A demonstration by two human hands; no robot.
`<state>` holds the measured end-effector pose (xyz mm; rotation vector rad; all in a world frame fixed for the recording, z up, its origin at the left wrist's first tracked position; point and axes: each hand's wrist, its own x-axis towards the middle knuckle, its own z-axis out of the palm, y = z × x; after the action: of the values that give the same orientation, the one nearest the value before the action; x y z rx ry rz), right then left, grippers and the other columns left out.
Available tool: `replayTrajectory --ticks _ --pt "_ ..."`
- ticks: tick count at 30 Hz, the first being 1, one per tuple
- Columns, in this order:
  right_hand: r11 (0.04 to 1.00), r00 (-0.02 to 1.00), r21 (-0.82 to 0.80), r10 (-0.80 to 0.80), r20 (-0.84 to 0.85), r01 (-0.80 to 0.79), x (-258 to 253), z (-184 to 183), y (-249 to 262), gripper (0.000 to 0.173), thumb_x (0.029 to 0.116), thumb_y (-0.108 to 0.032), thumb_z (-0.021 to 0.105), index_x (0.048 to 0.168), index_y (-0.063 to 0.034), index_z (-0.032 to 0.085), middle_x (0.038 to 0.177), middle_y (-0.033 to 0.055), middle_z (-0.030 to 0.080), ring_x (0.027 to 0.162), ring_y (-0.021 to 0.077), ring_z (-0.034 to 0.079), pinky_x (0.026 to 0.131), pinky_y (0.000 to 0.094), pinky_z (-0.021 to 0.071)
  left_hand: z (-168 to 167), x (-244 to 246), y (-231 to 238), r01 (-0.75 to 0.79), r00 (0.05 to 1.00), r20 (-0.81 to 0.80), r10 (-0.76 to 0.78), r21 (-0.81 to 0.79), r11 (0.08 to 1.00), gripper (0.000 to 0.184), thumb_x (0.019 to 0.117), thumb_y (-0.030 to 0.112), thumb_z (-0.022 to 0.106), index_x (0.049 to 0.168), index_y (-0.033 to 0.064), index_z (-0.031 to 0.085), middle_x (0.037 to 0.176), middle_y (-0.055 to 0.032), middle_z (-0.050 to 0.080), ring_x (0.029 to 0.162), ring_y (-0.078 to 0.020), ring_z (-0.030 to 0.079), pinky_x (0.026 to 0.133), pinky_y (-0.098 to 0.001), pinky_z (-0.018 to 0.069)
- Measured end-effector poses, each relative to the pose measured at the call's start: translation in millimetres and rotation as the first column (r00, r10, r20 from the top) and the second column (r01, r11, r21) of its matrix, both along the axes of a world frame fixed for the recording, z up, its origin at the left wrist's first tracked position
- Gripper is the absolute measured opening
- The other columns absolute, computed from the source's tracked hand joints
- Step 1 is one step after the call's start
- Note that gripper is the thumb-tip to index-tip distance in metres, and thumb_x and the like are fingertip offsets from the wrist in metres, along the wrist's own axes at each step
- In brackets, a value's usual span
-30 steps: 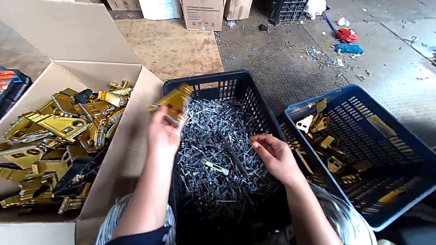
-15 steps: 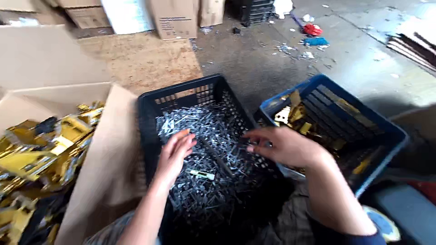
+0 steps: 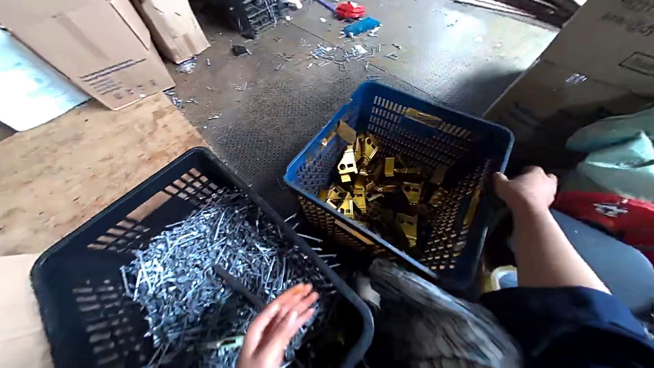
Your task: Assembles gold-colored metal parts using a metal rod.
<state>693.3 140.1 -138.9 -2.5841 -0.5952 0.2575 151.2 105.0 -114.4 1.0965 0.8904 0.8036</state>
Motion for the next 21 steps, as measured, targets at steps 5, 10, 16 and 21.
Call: replayTrajectory --ticks 5,10,16,21 --pt "0.966 0.886 0.145 -0.131 -0.444 0.216 10 -52 7 0.080 0.0958 -0.058 0.063 0.138 0.0089 0.050 0.126 0.0316 0.059 0.112 0.0437 0.061 0.093 0.0638 0.0495 1 153 63 -0.177 0.983 -0.063 0.170 -0.537 0.825 0.053 0.1090 0.021 0.043 0.157 0.0028 0.029 0.156 -0.0194 0.041 0.139 -0.0295 0.048 0.110 -0.0480 0.0443" --pt "0.887 0.824 0.331 -0.090 -0.560 0.322 -3 -56 11 0.051 0.1040 -0.030 0.057 0.150 -0.0125 0.045 0.093 0.0096 0.058 0.066 0.0164 0.056 0.060 0.0365 0.0505 -34 218 97 -0.401 0.912 -0.284 0.295 -0.477 0.782 0.061 0.0990 0.011 0.066 0.150 0.0022 0.033 0.139 -0.0216 0.051 0.124 -0.0296 0.055 0.100 -0.0446 0.0494" --pt "0.825 0.812 0.447 -0.023 -0.583 0.345 -7 -34 33 0.040 0.1023 -0.016 0.055 0.141 -0.0107 0.054 0.083 0.0006 0.056 0.057 0.0079 0.052 0.053 0.0271 0.0489 -25 216 142 -0.356 0.919 -0.277 0.280 -0.285 0.890 0.073 0.0894 -0.008 0.064 0.149 -0.0020 0.023 0.111 -0.0208 0.053 0.081 -0.0233 0.063 0.068 -0.0364 0.0583" --pt "0.703 0.772 0.561 0.027 -0.635 0.437 -39 51 94 0.013 0.0992 -0.011 0.055 0.112 -0.0109 0.054 0.068 -0.0042 0.051 0.047 0.0039 0.049 0.046 0.0209 0.0485 55 199 246 -0.218 0.917 -0.343 0.205 0.000 0.976 0.019 0.0967 0.013 0.059 0.112 0.0023 0.056 0.083 -0.0047 0.061 0.072 -0.0137 0.061 0.069 -0.0339 0.0553"
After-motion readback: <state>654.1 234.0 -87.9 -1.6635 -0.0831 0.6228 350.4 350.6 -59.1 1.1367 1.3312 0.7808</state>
